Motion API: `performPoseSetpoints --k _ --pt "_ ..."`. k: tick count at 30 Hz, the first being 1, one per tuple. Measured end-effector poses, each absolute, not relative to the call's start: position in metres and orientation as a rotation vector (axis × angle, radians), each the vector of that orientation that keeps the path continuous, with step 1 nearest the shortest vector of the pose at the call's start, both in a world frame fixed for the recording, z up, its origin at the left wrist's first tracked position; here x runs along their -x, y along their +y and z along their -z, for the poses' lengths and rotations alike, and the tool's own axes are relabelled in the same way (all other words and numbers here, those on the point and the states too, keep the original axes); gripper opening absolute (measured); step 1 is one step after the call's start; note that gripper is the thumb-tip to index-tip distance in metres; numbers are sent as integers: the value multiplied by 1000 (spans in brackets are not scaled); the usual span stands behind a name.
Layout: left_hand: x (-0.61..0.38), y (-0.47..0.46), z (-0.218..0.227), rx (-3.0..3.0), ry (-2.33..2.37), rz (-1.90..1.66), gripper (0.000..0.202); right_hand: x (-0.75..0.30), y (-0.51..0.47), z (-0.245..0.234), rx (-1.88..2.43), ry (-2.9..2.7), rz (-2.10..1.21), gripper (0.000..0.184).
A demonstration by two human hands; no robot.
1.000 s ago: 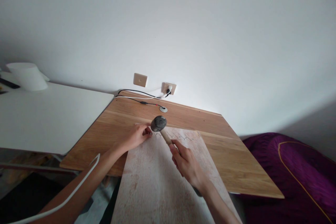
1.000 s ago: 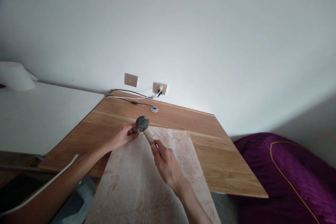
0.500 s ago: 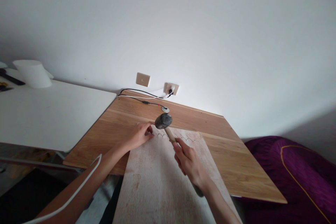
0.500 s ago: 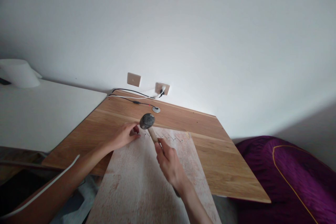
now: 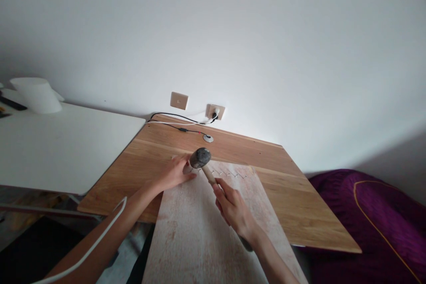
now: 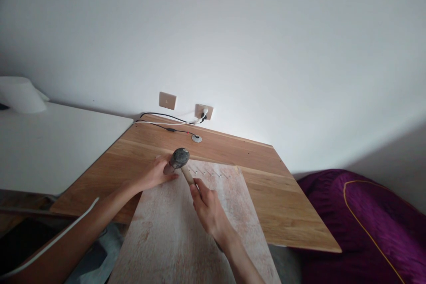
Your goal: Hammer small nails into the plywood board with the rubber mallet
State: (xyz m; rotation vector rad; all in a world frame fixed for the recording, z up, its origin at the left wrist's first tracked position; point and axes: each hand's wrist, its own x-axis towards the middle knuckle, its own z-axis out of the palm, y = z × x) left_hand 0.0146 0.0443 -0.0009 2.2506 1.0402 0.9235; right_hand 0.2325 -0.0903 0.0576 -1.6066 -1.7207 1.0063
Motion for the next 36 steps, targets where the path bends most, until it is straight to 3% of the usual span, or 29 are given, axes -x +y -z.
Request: performPoseSetpoints --k 6,19,22,26,28,31,36 --pt "-15 43 -1 -2259 1012 -959 57 -232 -88 -56 1612 -1789 -958 45" --pt "-18 42 -1 -2206 1061 -932 15 -238 -92 -58 1642 -1737 -964 54" --pt "-17 43 1 -2205 1017 -935 24 -234 -90 -59 1625 -1702 -937 55" --pt "-16 46 12 -2239 995 -1046 65 -231 -86 -55 1612 -1774 -911 47" --pt "-16 48 16 -2230 987 -1103 76 -232 -85 -51 1619 -1806 -907 43" --pt "-17 49 18 -2203 984 -1108 73 -236 -86 -48 1644 -1748 -940 45" --pt "-20 46 8 -2136 971 -1047 45 -243 -91 -46 1676 -1631 -1022 51"
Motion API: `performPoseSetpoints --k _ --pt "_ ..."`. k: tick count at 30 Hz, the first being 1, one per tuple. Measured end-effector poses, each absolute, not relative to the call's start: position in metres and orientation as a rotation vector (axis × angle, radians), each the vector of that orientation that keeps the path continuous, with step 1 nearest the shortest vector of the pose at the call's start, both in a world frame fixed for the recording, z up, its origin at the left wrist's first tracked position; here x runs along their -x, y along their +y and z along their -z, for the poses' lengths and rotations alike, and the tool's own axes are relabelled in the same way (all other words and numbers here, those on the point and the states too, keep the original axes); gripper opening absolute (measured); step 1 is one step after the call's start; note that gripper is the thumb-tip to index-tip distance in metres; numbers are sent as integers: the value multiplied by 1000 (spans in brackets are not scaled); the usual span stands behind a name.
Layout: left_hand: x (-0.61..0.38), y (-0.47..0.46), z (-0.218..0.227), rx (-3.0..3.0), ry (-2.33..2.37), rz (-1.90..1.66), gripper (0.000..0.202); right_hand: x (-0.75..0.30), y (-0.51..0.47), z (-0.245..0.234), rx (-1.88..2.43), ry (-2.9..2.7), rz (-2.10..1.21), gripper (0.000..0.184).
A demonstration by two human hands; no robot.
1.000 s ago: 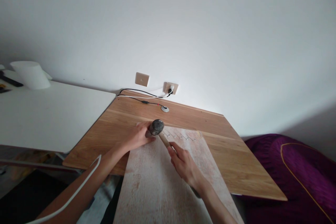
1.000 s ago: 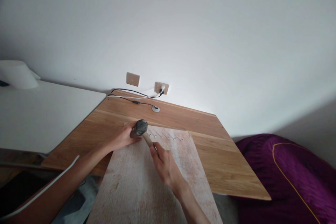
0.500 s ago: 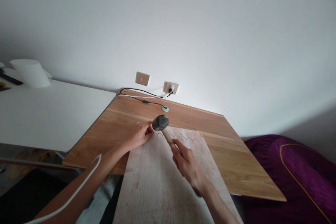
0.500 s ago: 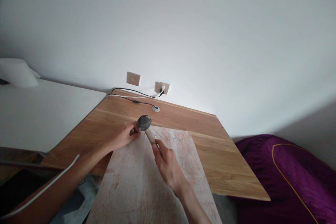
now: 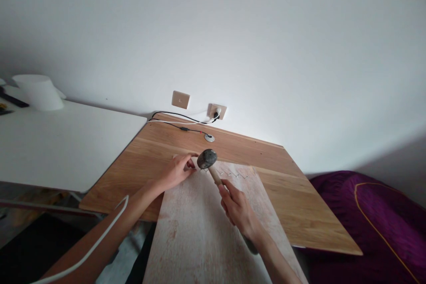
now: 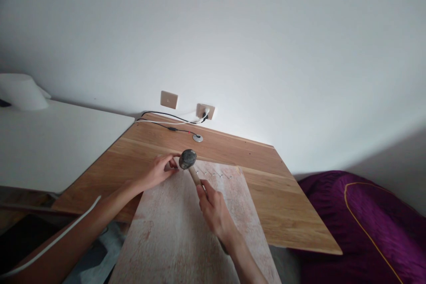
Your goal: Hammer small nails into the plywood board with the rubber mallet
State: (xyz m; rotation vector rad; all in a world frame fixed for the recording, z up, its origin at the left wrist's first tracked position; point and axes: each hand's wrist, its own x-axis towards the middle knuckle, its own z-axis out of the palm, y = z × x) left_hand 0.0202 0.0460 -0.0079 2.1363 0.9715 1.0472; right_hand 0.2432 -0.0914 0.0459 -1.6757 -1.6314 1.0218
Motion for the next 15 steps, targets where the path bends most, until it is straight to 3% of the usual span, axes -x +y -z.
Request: performPoseSetpoints --k 4,10,15 --pt "-20 45 5 -2111 961 -1028 41 -245 -92 -47 1681 -1644 -1026 54" --pt "-16 50 17 -2234 984 -1075 76 -237 -91 -53 1621 -1643 -978 55" --pt "-16 53 24 -2258 967 -1129 84 -232 -89 -47 1576 -1754 -991 48"
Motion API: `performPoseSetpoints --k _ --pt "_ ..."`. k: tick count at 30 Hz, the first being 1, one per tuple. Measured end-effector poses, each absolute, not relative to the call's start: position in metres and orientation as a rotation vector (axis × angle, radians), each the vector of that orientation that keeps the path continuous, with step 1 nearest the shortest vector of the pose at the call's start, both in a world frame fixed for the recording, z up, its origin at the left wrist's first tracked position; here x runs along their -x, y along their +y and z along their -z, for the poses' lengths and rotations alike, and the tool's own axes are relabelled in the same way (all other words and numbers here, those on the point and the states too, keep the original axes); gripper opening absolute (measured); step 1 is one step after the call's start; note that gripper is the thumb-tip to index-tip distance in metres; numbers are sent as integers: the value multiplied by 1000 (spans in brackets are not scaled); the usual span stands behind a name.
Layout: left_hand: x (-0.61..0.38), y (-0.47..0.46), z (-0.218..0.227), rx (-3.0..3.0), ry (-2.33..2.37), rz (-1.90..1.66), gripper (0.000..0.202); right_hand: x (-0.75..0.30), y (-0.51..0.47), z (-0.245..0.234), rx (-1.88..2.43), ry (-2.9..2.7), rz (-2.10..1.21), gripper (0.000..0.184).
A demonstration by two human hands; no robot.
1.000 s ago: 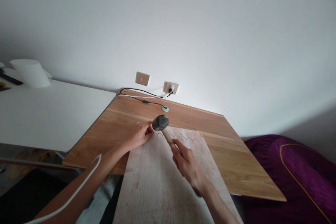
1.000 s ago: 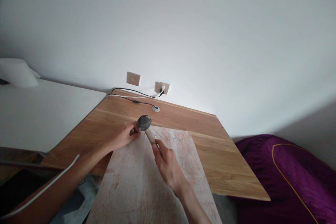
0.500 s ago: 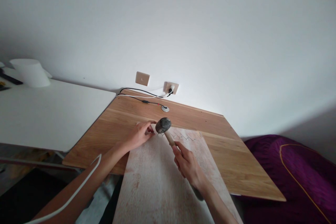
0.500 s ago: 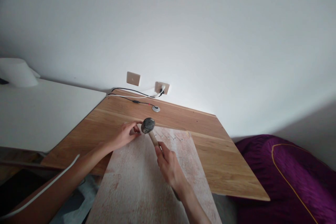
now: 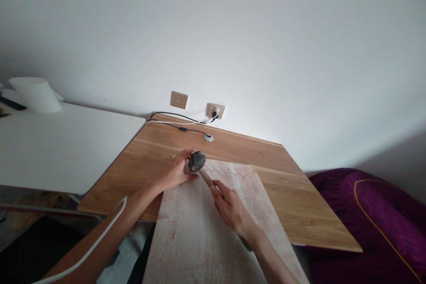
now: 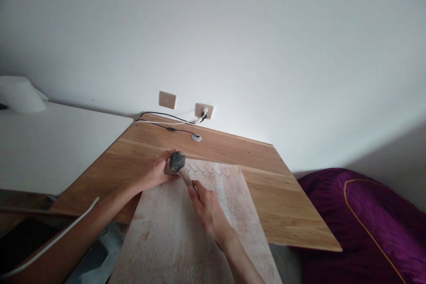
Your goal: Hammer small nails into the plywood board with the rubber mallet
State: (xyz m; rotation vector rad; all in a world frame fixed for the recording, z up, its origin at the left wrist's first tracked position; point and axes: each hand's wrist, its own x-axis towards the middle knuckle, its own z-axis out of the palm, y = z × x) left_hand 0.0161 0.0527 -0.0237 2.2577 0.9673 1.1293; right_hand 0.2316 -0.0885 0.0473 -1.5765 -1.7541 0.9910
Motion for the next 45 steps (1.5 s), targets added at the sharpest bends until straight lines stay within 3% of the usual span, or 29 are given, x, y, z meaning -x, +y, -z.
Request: performPoseSetpoints --k 4,10,15,22,26,34,37,45 --pt "-17 51 21 -2222 971 -1134 78 -236 -89 -47 1632 -1704 -1064 50" --pt "-19 46 8 -2139 981 -1025 47 -245 -92 -49 1684 -1582 -1085 56" --pt "-19 45 4 -2108 972 -1005 38 -245 -93 -49 1675 -1571 -1075 57" --pt "-16 47 10 -2215 982 -1040 69 -233 -91 -57 1596 -1632 -1046 51" --pt "-16 49 15 -2241 969 -1089 76 -232 -90 -51 1584 -1780 -975 48" --pt "-19 46 6 -2137 979 -1009 44 -241 -91 -48 1649 -1606 -1062 57" --pt "-18 45 4 -2117 944 -981 41 -243 -93 -50 1665 -1577 -1073 58" --pt "-16 48 14 -2183 991 -1049 87 -230 -94 -54 1593 -1611 -1052 56"
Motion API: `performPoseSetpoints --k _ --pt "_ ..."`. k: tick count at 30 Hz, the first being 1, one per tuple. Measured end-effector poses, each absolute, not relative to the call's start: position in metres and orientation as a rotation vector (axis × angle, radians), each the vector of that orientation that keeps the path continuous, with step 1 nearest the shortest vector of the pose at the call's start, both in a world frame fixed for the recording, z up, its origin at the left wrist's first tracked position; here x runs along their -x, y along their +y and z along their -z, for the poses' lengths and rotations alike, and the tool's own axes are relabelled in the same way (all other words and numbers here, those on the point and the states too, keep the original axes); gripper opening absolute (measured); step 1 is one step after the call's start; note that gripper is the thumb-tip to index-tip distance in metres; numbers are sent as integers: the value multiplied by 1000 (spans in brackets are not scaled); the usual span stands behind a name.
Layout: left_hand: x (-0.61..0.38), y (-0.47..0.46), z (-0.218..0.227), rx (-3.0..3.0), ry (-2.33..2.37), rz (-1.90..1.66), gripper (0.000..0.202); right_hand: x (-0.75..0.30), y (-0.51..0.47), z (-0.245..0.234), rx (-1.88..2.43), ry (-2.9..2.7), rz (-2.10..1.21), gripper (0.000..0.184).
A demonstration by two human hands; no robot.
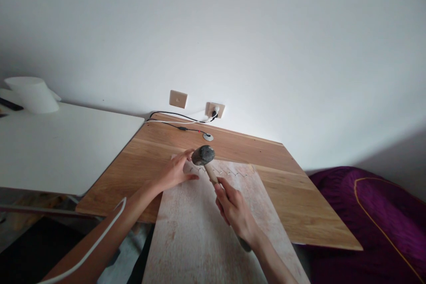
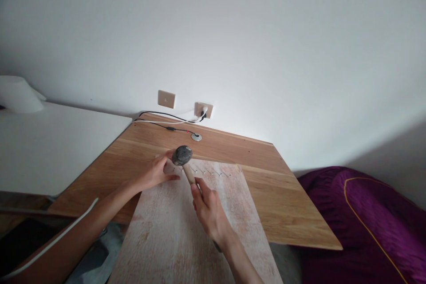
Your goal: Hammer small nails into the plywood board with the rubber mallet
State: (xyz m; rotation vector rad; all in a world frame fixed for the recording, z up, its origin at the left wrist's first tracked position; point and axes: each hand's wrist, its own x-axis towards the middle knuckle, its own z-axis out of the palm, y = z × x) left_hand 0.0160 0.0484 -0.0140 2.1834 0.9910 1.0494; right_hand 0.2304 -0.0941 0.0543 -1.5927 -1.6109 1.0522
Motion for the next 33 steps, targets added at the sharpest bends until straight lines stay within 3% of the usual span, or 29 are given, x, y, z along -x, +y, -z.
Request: performPoseSetpoints --k 6,12,15,24,33 --pt "-17 50 16 -2173 948 -1100 89 -234 -95 -44 1597 -1722 -1025 56" --pt "-14 49 13 -2191 950 -1034 80 -249 -117 -59 1583 -1323 -1308 62" --pt "-13 48 14 -2206 929 -1024 77 -260 -134 -57 1602 -1219 -1245 58" --pt "-13 53 22 -2216 914 -1045 70 -299 -193 -21 1658 -775 -1061 77" --pt "-13 52 20 -2223 960 -1054 58 -300 -200 -22 1724 -824 -1103 67"
